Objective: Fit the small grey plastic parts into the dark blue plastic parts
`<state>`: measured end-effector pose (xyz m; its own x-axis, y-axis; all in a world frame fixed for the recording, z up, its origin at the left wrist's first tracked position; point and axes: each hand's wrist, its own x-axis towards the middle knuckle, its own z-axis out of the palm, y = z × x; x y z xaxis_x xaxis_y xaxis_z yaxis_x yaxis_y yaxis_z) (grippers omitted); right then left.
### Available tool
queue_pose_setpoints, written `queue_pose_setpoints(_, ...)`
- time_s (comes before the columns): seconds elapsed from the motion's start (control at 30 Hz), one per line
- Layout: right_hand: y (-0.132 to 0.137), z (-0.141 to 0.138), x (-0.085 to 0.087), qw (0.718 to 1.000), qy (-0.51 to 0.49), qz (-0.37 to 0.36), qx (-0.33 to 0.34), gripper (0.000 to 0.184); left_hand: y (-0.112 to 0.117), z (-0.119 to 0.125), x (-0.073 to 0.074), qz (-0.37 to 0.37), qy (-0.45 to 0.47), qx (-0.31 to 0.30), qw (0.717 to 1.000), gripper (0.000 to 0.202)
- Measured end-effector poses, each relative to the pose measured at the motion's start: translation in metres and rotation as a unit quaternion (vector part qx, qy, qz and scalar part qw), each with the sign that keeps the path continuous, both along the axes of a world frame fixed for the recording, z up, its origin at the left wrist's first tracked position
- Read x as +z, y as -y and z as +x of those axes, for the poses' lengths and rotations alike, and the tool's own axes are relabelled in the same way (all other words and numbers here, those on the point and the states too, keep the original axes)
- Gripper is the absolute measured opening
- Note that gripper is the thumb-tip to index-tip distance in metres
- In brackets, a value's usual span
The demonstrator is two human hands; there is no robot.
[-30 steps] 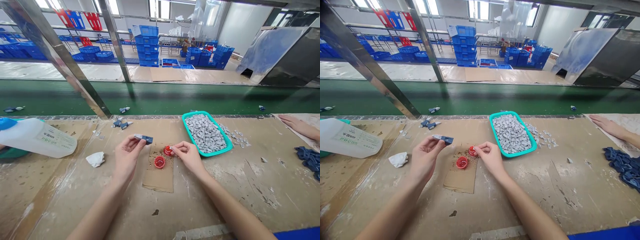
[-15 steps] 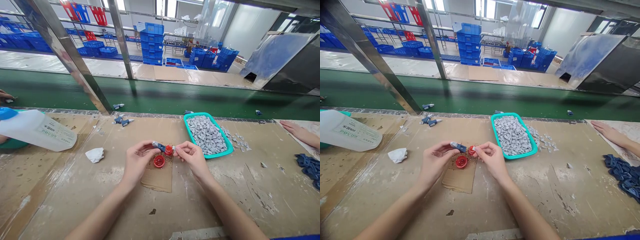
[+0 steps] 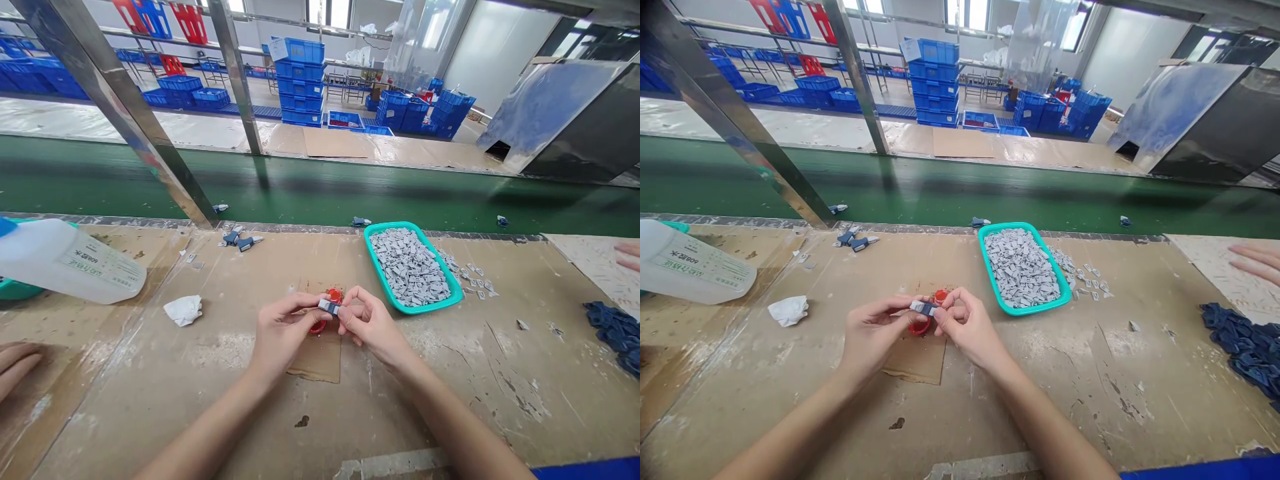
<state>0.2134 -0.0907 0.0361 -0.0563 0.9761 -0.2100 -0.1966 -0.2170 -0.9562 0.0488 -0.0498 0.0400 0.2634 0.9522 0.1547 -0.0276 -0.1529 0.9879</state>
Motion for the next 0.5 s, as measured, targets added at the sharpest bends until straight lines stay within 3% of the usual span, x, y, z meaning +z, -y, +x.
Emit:
queue_pose_setpoints(0.13,0.002,0.001,-0.005,0.997,-0.054,-0.012,0.061,0.036,0.000,0.000,0.002,0.054,0.000,-0.024,0.998,0.013)
queue_pose_setpoints(0.23,0.004,-0.006,-0.003,0.997,-0.073,0.034,0.021,0.031,0.001,0.003,0.006,0.056,-0.006,-0.039,0.998,0.017)
queue_pose_setpoints(0.33,0.004,-0.008,0.007,0.997,-0.051,0.061,-0.025,0.026,0.001,0.006,0.012,0.060,-0.030,-0.058,0.996,0.036)
queue_pose_setpoints(0.43,0.001,0.013,0.018,0.994,0.064,0.084,-0.033,0.024,-0.009,0.002,0.016,0.107,-0.096,-0.029,0.989,0.035)
queue_pose_setpoints(0.5,-0.002,0.041,0.020,0.962,0.218,0.120,-0.114,0.024,-0.030,-0.004,0.017,0.122,-0.123,0.006,0.985,0.035)
